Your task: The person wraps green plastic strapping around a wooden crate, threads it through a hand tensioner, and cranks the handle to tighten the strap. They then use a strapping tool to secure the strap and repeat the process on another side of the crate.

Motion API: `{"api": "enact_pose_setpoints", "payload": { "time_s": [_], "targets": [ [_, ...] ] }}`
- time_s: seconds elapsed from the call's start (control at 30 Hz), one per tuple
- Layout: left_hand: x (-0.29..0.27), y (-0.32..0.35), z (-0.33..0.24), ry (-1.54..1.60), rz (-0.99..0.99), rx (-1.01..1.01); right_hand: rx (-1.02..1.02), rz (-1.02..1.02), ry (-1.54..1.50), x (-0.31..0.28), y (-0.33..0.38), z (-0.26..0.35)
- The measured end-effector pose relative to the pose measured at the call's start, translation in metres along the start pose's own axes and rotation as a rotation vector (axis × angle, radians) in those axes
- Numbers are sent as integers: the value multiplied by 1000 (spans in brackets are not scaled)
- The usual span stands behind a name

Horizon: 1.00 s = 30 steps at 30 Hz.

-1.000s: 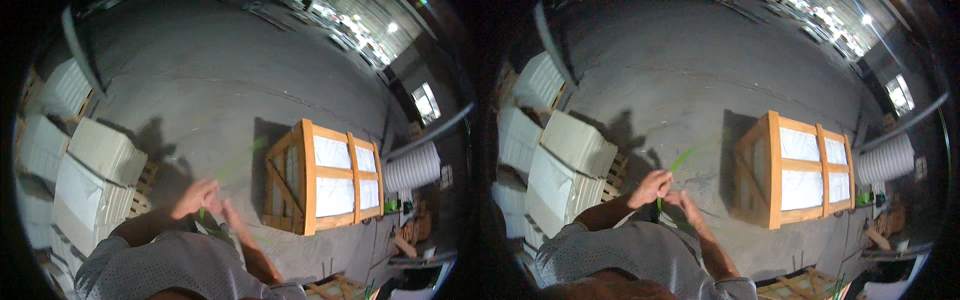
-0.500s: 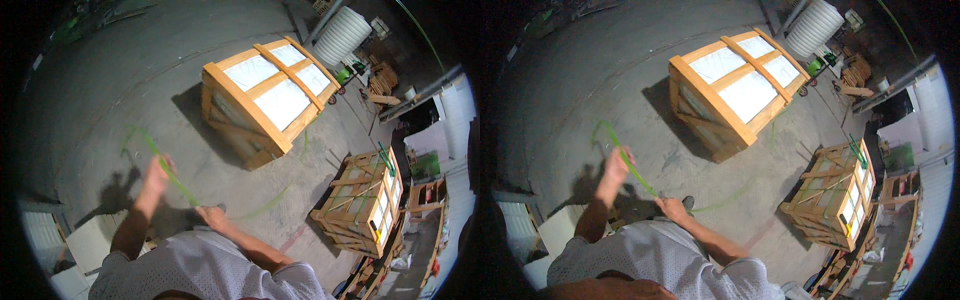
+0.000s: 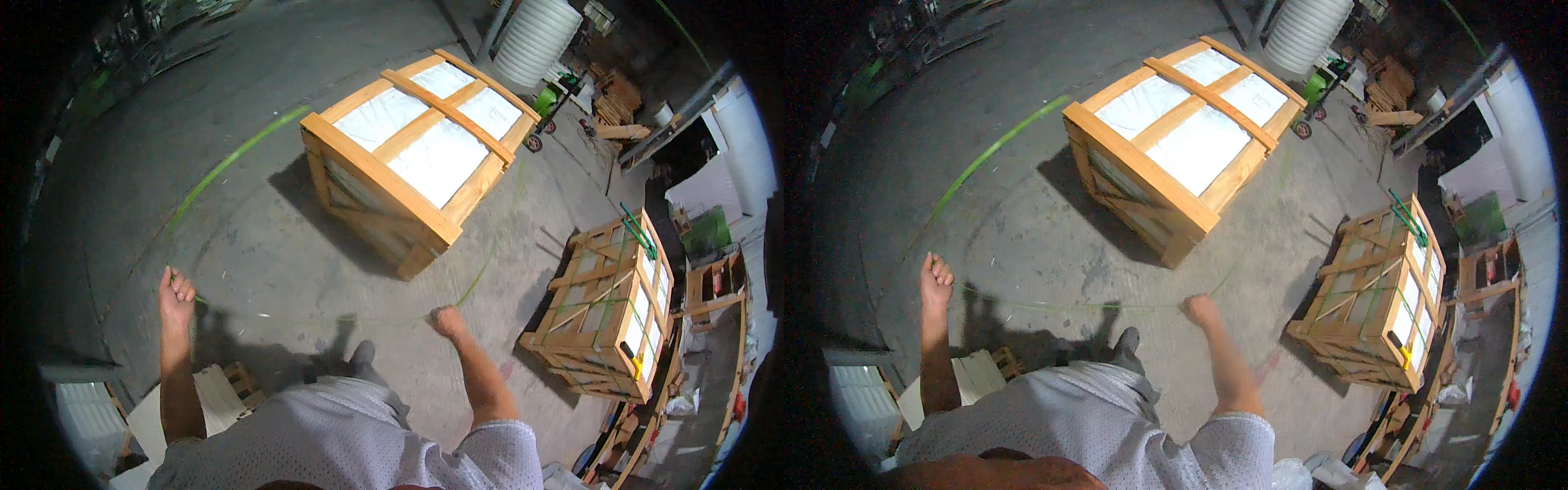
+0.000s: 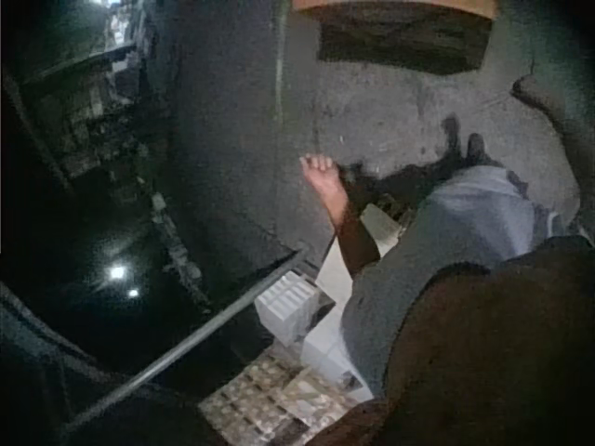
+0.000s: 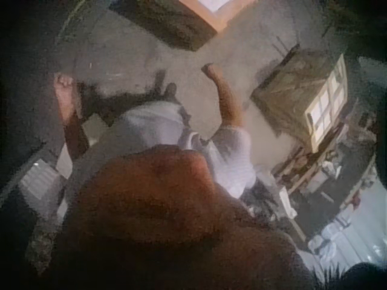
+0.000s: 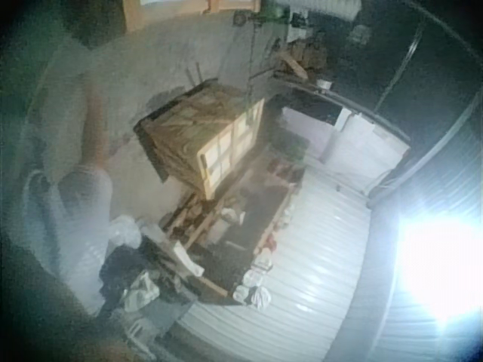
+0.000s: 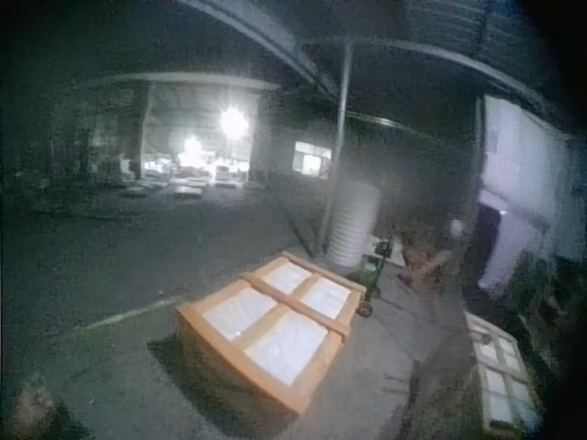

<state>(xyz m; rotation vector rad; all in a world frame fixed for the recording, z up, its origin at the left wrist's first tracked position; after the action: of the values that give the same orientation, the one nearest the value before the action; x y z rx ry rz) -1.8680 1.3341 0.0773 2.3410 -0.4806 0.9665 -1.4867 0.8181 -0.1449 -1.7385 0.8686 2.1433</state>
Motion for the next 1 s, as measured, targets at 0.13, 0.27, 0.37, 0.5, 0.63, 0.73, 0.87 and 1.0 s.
{"api": "enact_pose_setpoints", "payload": {
  "time_s": [0.13,0.27,0.37,0.5,0.63,0.73,0.87,1.0],
  "targets": [
    [13,-19,-1,19,-18,38,230,178,27,-9,-5,-10],
    [23,-43,-17,50,13,99,351,28,-39,-8,34,31],
    [28,-54,-12,88,44,83,315,-96,-15,6,65,81],
    [43,-44,38,172,203,-89,404,-217,-85,12,81,140],
    [39,6,127,8,72,-298,404,-216,-207,19,109,239],
    [16,73,180,-119,19,-653,484,-68,-278,25,150,310],
    [-15,110,179,-121,70,-1052,547,30,-525,11,208,358],
    [-48,95,137,-243,99,-1106,545,134,-481,7,235,372]
  ]
}}
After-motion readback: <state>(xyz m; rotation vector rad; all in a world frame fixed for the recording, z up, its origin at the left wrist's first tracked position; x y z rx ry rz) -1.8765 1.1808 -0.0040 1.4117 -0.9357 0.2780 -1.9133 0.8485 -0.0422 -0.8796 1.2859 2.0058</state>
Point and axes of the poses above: each hand's wrist, its own y-axis away from the middle knuckle, its own x-axis out of the palm, z = x × y, the point moved 5 cm from there along -y, towards the middle knuckle, and after that the axes turned 8 degrees about y, right-handed, at the moved point
